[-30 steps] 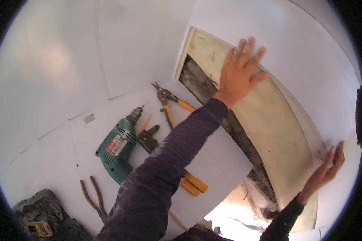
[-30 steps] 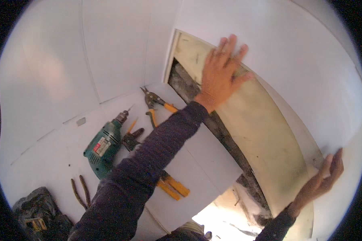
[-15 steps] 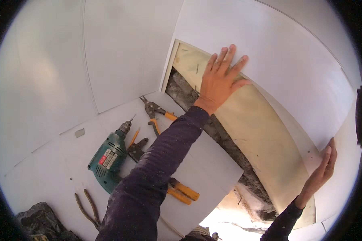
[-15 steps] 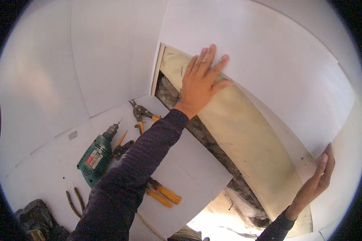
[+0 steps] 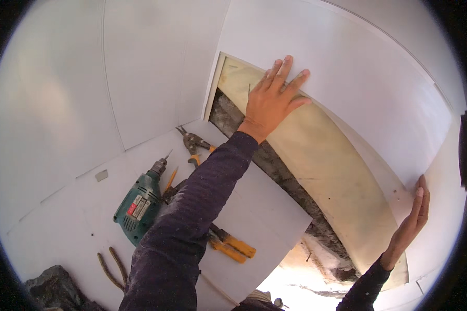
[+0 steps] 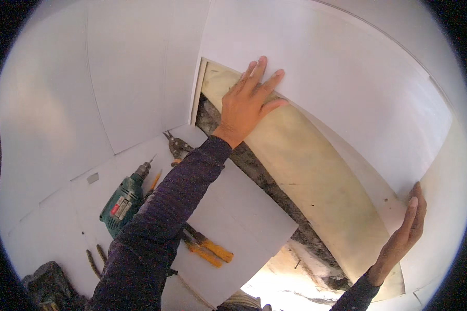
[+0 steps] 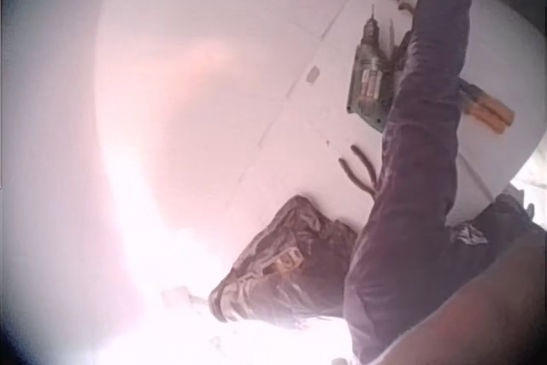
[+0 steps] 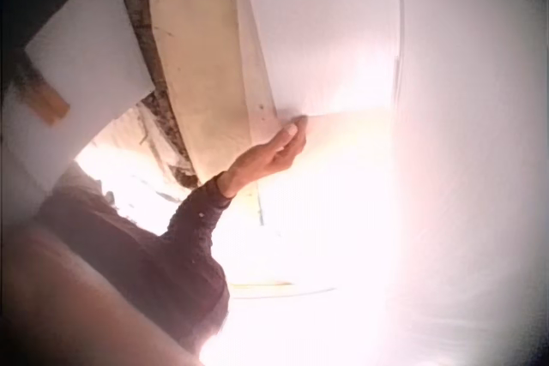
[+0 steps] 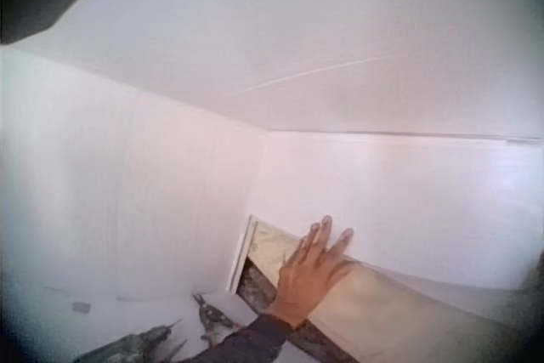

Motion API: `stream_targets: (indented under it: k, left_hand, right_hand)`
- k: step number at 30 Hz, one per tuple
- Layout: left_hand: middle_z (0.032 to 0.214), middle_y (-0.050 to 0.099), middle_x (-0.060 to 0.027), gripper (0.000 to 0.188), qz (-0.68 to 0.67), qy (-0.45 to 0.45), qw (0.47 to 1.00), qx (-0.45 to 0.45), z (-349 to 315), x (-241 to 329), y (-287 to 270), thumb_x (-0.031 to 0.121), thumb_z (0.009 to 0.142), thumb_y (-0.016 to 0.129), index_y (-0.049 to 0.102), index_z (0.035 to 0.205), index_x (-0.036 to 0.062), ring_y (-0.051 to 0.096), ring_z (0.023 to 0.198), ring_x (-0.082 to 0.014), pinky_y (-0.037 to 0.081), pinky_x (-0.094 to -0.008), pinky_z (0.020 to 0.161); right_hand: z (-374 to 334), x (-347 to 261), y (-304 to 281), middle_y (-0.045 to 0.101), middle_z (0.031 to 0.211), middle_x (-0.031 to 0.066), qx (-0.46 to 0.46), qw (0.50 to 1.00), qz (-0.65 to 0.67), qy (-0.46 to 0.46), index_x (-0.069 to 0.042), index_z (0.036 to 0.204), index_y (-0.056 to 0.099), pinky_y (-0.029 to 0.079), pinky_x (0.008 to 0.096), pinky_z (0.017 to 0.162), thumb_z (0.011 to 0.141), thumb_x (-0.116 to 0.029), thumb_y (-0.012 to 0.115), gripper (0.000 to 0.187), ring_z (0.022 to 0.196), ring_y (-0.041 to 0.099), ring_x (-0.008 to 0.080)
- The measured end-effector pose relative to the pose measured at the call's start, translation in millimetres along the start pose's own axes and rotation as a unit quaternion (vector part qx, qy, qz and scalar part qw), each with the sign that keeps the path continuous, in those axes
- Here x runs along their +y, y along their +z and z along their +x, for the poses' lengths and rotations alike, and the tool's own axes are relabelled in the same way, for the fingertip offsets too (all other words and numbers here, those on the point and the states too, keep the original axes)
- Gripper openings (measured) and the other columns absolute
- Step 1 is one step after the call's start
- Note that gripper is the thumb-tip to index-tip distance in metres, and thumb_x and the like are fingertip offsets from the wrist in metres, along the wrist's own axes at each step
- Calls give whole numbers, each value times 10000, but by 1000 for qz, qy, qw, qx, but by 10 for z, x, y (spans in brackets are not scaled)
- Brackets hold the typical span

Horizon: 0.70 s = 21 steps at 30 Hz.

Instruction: The person aligns a panel against the ceiling to mark it with a pencil, cuts the ceiling trim using shears, and checks the ceiling surface by hand.

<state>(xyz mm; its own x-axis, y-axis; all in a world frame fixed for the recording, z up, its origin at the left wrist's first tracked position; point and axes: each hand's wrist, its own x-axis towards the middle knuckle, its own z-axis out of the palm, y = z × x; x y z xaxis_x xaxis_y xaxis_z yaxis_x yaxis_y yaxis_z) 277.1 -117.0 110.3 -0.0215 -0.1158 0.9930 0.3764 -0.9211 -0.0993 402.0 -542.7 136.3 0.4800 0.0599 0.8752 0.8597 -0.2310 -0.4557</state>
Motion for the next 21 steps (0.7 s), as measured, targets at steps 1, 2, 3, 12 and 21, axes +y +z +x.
stream_targets:
  k: [1,2,3,12,21]
  left_hand:
    - [1655,518,-182,724,-4,-2,1000,-9,9,-10,-9,598,891,783,628,1541,318,637,1396,-375,626,-450,1015]
    - [1655,518,-182,724,-2,-2,1000,-10,4,-27,-33,598,891,783,628,1541,318,637,1396,-375,626,-450,1015]
    - [1655,515,-178,706,1,-2,1000,-18,-2,-39,-56,584,906,778,618,1546,331,637,1399,-366,642,-433,983]
    - [1632,529,-173,624,22,46,997,-58,115,-152,-154,508,986,746,596,1564,326,640,1402,-343,657,-407,960]
    - [1622,547,-171,570,38,99,986,-129,237,-291,-290,461,1009,734,617,1543,300,636,1412,-310,651,-381,974]
  right_hand:
    - [14,25,20,686,1479,151,10,1000,22,9,43,1483,655,385,416,1254,1157,-295,542,483,1429,581,257]
    - [25,54,36,688,1472,150,21,999,44,18,46,1470,662,385,415,1253,1155,-285,550,471,1430,578,253]
    - [21,94,35,688,1472,150,20,999,45,19,46,1470,662,385,415,1253,1155,-285,550,471,1430,578,253]
    - [-489,81,332,722,1259,136,-74,984,116,-116,35,1349,669,426,397,1166,1104,-177,574,338,1217,633,255]
    - [-1024,-708,1537,772,1001,162,-433,863,190,-179,-37,1115,781,565,449,829,988,-60,737,136,948,713,360]
